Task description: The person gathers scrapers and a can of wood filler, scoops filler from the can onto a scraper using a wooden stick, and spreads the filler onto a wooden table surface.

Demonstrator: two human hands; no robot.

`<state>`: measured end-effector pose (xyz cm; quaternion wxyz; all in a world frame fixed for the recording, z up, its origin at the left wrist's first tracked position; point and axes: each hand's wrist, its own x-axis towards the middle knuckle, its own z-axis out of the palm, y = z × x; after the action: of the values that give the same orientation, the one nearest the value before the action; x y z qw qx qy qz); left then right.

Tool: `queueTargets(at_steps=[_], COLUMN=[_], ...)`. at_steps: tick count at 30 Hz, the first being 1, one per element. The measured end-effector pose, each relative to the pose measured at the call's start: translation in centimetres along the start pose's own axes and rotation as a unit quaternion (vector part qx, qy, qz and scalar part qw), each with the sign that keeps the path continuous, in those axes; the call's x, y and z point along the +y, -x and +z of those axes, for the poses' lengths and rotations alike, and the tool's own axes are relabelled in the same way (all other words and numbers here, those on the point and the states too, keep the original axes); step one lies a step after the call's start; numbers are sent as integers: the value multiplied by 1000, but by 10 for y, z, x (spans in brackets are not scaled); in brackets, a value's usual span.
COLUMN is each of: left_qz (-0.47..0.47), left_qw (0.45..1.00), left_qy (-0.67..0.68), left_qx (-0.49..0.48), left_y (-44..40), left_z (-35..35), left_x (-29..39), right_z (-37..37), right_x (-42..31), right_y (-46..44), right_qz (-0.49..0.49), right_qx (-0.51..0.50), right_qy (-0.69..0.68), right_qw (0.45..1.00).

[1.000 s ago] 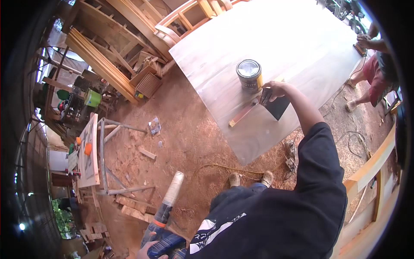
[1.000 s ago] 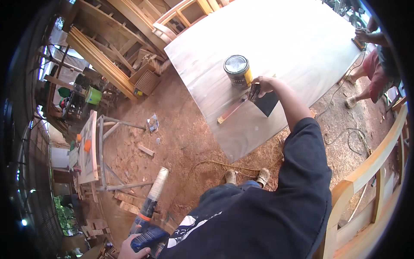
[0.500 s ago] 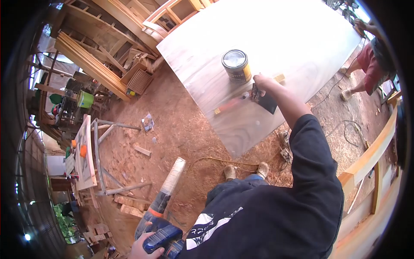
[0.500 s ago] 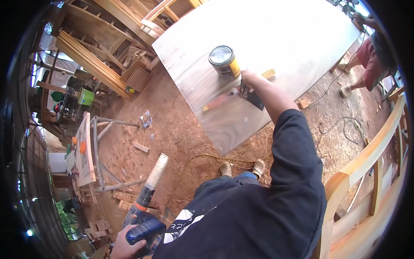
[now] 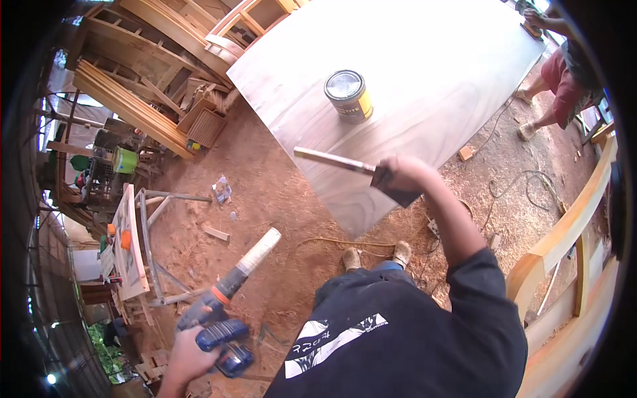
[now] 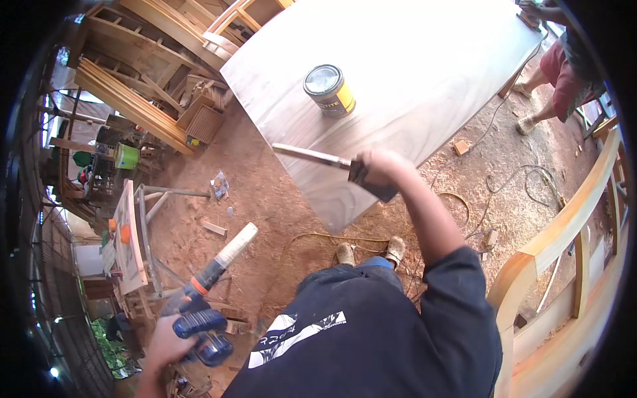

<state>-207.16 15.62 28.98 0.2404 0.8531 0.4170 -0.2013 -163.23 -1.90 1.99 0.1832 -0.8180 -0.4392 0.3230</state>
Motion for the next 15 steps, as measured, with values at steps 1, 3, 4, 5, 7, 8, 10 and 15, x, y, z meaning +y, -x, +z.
queueTargets(at_steps=[1,3,4,5,7,8,10,15], left_qz=[23,-6,18,43,41,40,46,137], left_qw=[998,991,988,983,967,956,940,919], left_qy=[-59,-133,-155,-177,-249,-288,-338,-369], left_qx=[4,-5,6,17,32,33,31,7], left_y=[-7,-21,-29,-38,-51,-56,-64,-71], left_z=[-7,-21,-26,-30,-39,-41,-43,-40], left_x=[12,10,11,16,40,51,82,156], right_z=[13,48,62,77,100,103,98,78], right_x=[-9,-14,-12,-9,0,4,7,46], right_y=[12,30,33,33,30,31,42,52], right_qz=[0,-6,-27,-48,-27,-28,-26,34], right_qx=[-16,7,9,11,49,70,109,135], right_qy=[-1,-28,-33,-39,-27,-37,-46,-199], right_qw=[1000,1000,999,998,998,996,993,970])
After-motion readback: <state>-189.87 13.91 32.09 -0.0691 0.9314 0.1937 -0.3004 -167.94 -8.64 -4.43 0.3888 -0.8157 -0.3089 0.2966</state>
